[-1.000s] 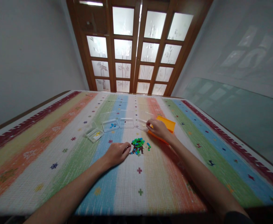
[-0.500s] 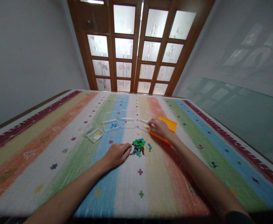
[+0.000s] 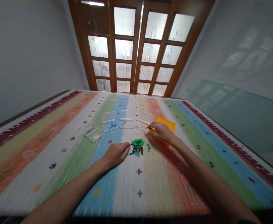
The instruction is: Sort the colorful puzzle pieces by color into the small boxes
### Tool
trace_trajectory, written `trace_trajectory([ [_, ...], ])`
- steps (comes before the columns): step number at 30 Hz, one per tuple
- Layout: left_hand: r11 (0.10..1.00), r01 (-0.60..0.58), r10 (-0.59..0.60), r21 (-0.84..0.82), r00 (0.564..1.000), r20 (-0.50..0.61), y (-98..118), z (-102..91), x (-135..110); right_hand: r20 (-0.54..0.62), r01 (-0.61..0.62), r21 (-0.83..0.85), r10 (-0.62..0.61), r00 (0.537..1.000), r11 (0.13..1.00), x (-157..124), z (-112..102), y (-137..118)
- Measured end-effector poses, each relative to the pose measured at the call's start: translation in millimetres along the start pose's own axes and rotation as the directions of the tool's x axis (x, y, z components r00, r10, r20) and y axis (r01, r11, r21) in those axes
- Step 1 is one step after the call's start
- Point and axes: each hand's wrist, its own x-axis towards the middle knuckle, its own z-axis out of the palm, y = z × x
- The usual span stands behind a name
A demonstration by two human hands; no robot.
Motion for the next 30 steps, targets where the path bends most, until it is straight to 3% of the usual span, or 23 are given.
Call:
trace_trajectory([
  [7, 0.994, -0.072, 0.061, -0.088, 0.991, -0.116, 3, -3.3, -3, 0.035, 0.197, 0.278, -0.215, 0.976, 0.94, -42, 21, -34],
  [12, 0.975, -0.169, 0.152, -0.144, 0.981, -0.119, 8, -3.6, -5, 0.003, 0.243, 0.272, -0.254, 0.967, 0.931, -56, 24, -54],
  [19, 0.969, -0.209, 0.197, -0.132, 0.975, -0.098, 7, -1.8, -5, -0.027, 0.274, 0.23, -0.276, 0.961, 0.934, -56, 34, -49],
  [24, 0.972, -0.163, 0.156, -0.171, 0.986, -0.055, 9, -4.2, -5, -0.057, 0.293, 0.198, -0.287, 0.956, 0.936, -57, 32, -48],
  [30, 0.975, -0.102, 0.104, -0.196, 0.995, -0.001, 11, -6.5, -4, -0.133, 0.254, 0.308, -0.223, 0.966, 0.917, -49, 26, -42],
])
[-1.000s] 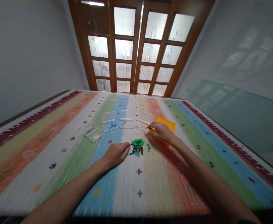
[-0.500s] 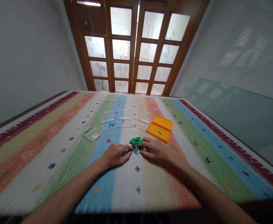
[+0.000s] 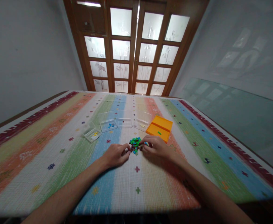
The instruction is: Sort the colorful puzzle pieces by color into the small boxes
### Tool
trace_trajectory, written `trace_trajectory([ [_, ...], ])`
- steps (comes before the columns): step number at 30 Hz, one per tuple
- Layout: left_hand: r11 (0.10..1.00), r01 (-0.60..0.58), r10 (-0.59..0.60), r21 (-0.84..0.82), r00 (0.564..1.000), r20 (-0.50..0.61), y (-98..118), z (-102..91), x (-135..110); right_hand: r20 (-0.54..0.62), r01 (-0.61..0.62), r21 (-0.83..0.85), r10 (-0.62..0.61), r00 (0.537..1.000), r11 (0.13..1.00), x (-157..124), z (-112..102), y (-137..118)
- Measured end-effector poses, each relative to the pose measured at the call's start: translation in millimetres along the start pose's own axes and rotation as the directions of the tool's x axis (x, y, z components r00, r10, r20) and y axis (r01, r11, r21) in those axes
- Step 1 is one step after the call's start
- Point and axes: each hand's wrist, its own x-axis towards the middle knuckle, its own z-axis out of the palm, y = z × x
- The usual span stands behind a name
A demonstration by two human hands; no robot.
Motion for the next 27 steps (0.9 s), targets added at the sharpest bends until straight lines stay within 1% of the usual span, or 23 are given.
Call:
trace_trajectory([
  [4, 1.0, 0.015, -0.015, -0.009, 1.0, 0.001, 1, 0.0, 0, -0.06, -0.065, 0.031, 0.066, 0.996, 0.997, 24, -1, 5],
  [7, 1.0, 0.021, -0.021, -0.021, 1.0, -0.017, 1, 0.1, 0, -0.082, -0.091, 0.015, 0.091, 0.992, 0.996, 53, 5, 14],
  [9, 0.999, 0.03, -0.031, -0.027, 0.999, -0.023, 1, 0.1, 0, -0.103, -0.123, -0.028, 0.12, 0.987, 0.992, 74, 12, 22],
  [13, 0.998, 0.054, -0.055, -0.036, 0.998, -0.018, 0, 0.2, 0, -0.072, -0.194, -0.129, 0.186, 0.98, 0.972, 109, 25, 37],
  [16, 0.995, 0.074, -0.076, -0.061, 0.997, -0.017, 0, 0.2, 0, -0.04, -0.222, -0.228, 0.218, 0.975, 0.948, 124, 30, 40],
  [18, 0.992, 0.095, -0.099, -0.084, 0.994, -0.036, 0, -0.9, 1, -0.001, -0.214, -0.273, 0.222, 0.975, 0.938, 128, 31, 40],
  [20, 0.985, 0.132, -0.14, -0.115, 0.988, -0.067, -2, -3.4, 2, 0.015, -0.197, -0.289, 0.21, 0.978, 0.937, 127, 31, 40],
  [24, 0.945, 0.226, -0.263, -0.234, 0.955, -0.139, -5, -11.0, 5, -0.054, -0.135, -0.251, 0.125, 0.991, 0.958, 110, 27, 42],
  [27, 0.895, 0.272, -0.348, -0.354, 0.922, -0.171, -9, -15.1, 8, -0.118, -0.071, -0.202, 0.048, 0.992, 0.977, 85, 21, 41],
])
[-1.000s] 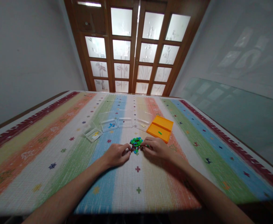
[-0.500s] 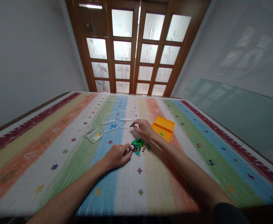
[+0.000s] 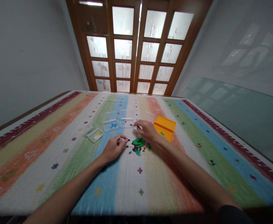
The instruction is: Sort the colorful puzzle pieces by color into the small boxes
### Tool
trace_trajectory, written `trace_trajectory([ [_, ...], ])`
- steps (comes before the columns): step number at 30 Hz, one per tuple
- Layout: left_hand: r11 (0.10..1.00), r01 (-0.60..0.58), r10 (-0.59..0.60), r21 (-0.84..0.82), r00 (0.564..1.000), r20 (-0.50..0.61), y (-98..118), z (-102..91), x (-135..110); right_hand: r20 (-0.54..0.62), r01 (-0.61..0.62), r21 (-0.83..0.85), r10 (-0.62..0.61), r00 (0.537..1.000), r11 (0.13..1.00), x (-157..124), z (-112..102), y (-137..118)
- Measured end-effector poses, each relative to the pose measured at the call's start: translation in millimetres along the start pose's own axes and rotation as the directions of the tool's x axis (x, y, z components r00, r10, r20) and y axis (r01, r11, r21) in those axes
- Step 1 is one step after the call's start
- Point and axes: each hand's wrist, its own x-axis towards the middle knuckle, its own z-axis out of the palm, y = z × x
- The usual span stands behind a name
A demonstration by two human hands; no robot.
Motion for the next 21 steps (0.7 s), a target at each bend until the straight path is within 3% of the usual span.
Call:
trace_trajectory([
  [5, 0.996, 0.078, -0.08, -0.052, 0.996, -0.036, -1, -3.2, 3, -0.02, 0.06, 0.074, -0.059, 0.998, 0.995, -60, -17, -10],
  [9, 0.998, 0.032, -0.028, 0.054, 0.997, -0.072, -3, -6.9, 7, -0.156, 0.048, 0.131, -0.027, 0.987, 0.99, -99, -24, -22],
  [12, 0.988, -0.016, 0.031, 0.155, 0.995, -0.098, -5, -13.1, 17, -0.196, 0.072, 0.132, -0.045, 0.98, 0.989, -106, -26, -25],
  [17, 0.952, 0.012, 0.038, 0.306, 0.987, -0.157, -8, -29.5, 49, -0.229, 0.056, 0.117, -0.028, 0.973, 0.992, -99, -26, -21],
  [21, 0.864, 0.019, 0.04, 0.503, 0.993, -0.107, -10, -34.9, 75, -0.218, 0.062, 0.093, -0.04, 0.975, 0.994, -101, -26, -20],
])
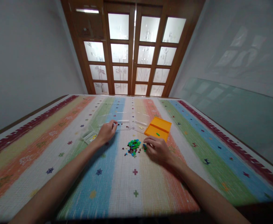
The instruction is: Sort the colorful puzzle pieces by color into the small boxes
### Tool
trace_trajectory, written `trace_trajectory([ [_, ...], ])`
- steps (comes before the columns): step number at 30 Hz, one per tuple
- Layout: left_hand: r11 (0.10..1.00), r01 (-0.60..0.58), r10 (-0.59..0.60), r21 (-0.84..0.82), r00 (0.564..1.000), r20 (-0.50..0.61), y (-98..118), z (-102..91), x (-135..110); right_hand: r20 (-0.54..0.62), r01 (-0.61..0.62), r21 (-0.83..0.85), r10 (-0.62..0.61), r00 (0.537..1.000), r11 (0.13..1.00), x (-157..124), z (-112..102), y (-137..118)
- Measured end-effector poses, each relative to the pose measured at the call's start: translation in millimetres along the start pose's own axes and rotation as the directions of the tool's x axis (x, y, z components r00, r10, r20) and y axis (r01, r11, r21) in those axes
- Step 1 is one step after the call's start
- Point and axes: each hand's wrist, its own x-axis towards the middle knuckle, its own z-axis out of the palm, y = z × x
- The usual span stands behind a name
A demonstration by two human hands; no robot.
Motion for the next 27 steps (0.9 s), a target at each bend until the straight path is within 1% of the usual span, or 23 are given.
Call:
trace_trajectory([
  [2, 0.995, -0.027, 0.022, 0.096, 0.998, 0.053, 1, 3.7, 10, 0.016, -0.006, -0.011, 0.006, 1.0, 1.0, -1, -2, -1],
  [4, 0.989, -0.044, 0.031, 0.138, 0.995, 0.091, 2, 9.2, 19, 0.033, -0.024, -0.021, 0.024, 0.999, 0.999, 0, -3, -2],
  [8, 0.987, -0.051, 0.033, 0.15, 0.992, 0.119, 5, 18.2, 33, 0.051, 0.007, -0.051, -0.005, 0.999, 0.999, 1, -4, -1],
  [10, 0.988, -0.063, 0.044, 0.143, 0.99, 0.133, 6, 18.5, 35, 0.042, 0.031, -0.062, -0.029, 0.999, 0.998, 1, -4, 0],
  [12, 0.988, -0.085, 0.066, 0.126, 0.987, 0.146, 7, 15.0, 34, 0.037, 0.03, -0.065, -0.028, 0.999, 0.997, 0, -4, 0],
  [16, 0.99, -0.121, 0.109, 0.079, 0.984, 0.141, 6, -0.2, 20, 0.059, 0.016, -0.046, -0.014, 0.998, 0.999, 0, -5, -2],
  [18, 0.991, -0.132, 0.128, 0.027, 0.984, 0.124, 5, -7.8, 10, 0.065, 0.021, -0.034, -0.019, 0.998, 0.999, 0, -5, -4],
  [20, 0.987, -0.155, 0.16, -0.045, 0.977, 0.144, 4, -12.9, -2, 0.069, 0.023, -0.03, -0.021, 0.997, 0.999, 0, -5, -5],
  [23, 0.973, -0.192, 0.221, -0.131, 0.939, 0.265, 5, -14.8, -22, 0.085, 0.022, -0.031, -0.019, 0.996, 0.999, 0, -4, -5],
  [27, 0.955, -0.198, 0.278, -0.222, 0.859, 0.429, 14, -12.7, -44, 0.097, 0.01, -0.036, -0.006, 0.995, 0.999, 0, -3, -6],
])
